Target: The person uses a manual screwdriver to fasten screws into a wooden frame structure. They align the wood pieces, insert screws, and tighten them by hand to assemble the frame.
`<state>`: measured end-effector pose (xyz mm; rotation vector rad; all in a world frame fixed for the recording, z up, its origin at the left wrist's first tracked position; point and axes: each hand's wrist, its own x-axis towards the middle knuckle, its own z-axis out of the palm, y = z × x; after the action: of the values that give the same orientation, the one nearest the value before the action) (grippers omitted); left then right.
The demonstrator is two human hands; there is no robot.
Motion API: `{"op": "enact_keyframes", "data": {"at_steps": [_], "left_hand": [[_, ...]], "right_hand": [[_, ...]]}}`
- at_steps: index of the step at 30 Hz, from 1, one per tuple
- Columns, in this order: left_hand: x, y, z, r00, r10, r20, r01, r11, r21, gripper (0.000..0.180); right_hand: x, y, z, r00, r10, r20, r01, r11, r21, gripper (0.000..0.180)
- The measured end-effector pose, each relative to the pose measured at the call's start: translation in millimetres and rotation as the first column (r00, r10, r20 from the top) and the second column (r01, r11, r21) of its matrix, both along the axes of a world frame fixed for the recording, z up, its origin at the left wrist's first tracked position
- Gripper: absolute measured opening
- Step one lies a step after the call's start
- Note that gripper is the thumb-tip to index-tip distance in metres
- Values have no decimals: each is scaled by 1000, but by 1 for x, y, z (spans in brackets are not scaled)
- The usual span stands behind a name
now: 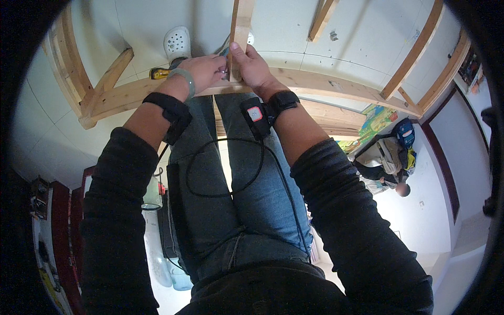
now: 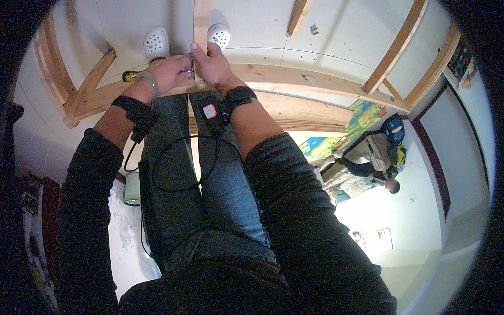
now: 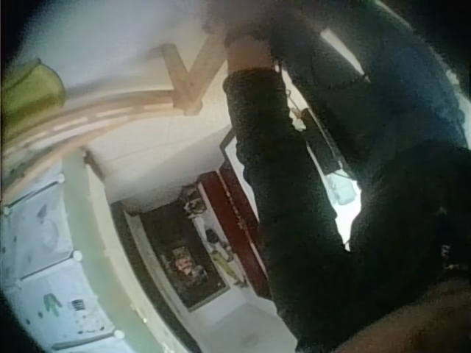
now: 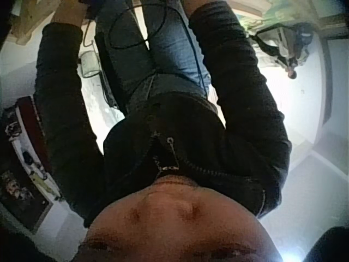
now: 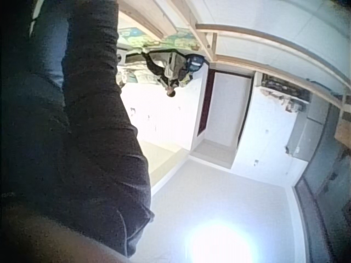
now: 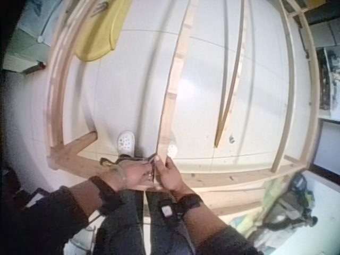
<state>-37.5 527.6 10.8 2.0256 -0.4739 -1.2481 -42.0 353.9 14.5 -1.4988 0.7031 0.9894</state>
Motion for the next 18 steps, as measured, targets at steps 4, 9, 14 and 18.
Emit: {"op": "enact_keyframes", "data": {"at_steps": [4,9,14,18], "left_hand": [[2,11,5,1000,15,23,-14,999,-29,18],[16,31,34,987,160,24,-161,987,24,18],[12,26,76,901,420,105,-414,907,-79,17],[11,-5,99,922,342,184,-338,940,-52,17]], "right_hand": [[-1,1,-1,1000,-29,6,29,999,20,65],[5,5,24,973,78,215,-5,947,-323,55],[-1,1,79,958,101,268,-64,987,-145,23],[-3,-9,94,995,0,96,-5,999,52,15]]}}
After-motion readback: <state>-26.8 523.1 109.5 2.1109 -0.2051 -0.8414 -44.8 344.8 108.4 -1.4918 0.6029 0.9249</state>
